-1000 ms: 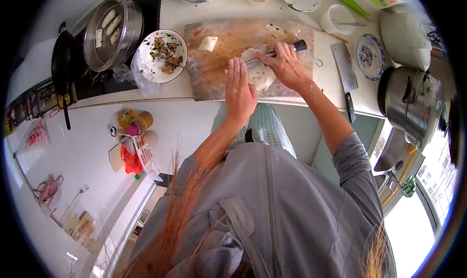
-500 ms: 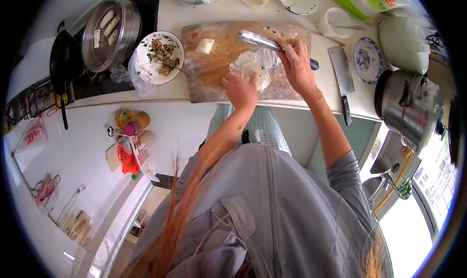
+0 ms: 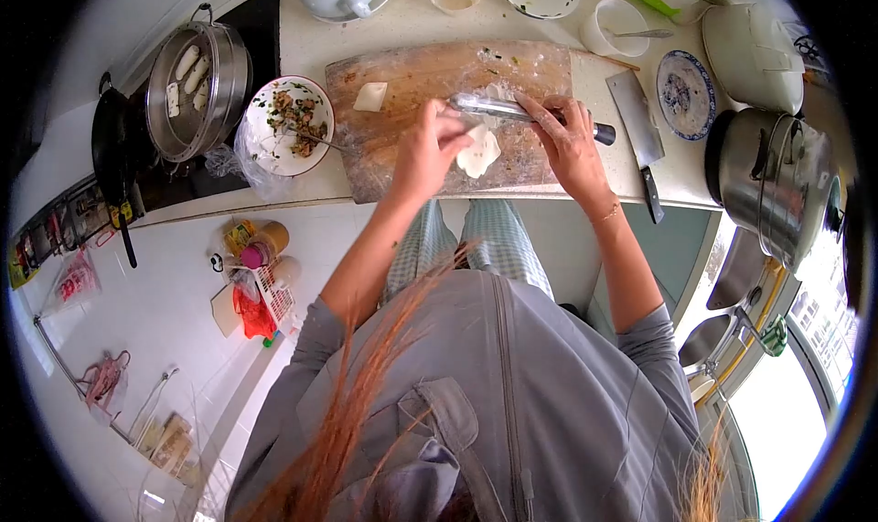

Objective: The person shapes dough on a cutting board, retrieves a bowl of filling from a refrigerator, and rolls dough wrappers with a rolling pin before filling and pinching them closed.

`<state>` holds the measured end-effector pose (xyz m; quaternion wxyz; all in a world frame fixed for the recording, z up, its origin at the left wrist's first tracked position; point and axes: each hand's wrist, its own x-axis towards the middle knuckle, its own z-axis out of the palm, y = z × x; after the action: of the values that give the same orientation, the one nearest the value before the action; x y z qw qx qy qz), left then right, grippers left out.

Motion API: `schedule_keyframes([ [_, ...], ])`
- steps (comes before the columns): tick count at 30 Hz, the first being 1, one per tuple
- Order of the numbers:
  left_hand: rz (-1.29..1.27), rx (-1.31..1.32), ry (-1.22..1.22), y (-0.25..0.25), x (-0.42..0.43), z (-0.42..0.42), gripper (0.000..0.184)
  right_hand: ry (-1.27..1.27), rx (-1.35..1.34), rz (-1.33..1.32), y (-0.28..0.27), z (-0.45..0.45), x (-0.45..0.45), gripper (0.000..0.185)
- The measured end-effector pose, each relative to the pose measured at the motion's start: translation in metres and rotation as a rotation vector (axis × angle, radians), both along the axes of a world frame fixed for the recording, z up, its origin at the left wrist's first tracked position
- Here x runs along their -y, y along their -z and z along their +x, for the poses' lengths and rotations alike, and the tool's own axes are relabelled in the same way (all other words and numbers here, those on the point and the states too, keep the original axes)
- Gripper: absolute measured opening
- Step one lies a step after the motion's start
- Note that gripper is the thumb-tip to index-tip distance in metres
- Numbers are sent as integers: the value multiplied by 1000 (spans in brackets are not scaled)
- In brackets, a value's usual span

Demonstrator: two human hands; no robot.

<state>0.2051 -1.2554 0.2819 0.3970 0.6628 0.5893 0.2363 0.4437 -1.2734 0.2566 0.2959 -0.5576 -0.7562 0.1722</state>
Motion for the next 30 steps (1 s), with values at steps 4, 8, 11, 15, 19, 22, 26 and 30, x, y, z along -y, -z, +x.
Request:
schedule_keyframes([
  [4, 266, -107, -150, 14, -27, -29, 17, -82, 115, -35, 0, 5, 0, 53],
  [8, 351, -353, -152, 1, 2, -22, 24, -255, 200, -12, 7, -8, -8, 58],
  [11, 489, -444, 82, 19, 43, -15, 44, -385, 329, 40, 9, -19, -25, 59],
  [15, 363, -518, 6, 40, 75, -1, 56, -558, 412, 155, 27, -24, -55, 60],
  [19, 386, -513, -41, 53, 77, 2, 60, -649, 476, 236, 30, -30, -79, 68],
  [22, 383, -499, -87, 57, 66, -1, 60, -684, 515, 271, 33, -36, -93, 69],
  [26, 375, -393, -265, 48, 51, -12, 62, -634, 486, 166, 19, -38, -98, 63],
  [30, 249, -237, -526, 28, 45, -4, 45, -415, 342, 14, -11, -19, -97, 53],
])
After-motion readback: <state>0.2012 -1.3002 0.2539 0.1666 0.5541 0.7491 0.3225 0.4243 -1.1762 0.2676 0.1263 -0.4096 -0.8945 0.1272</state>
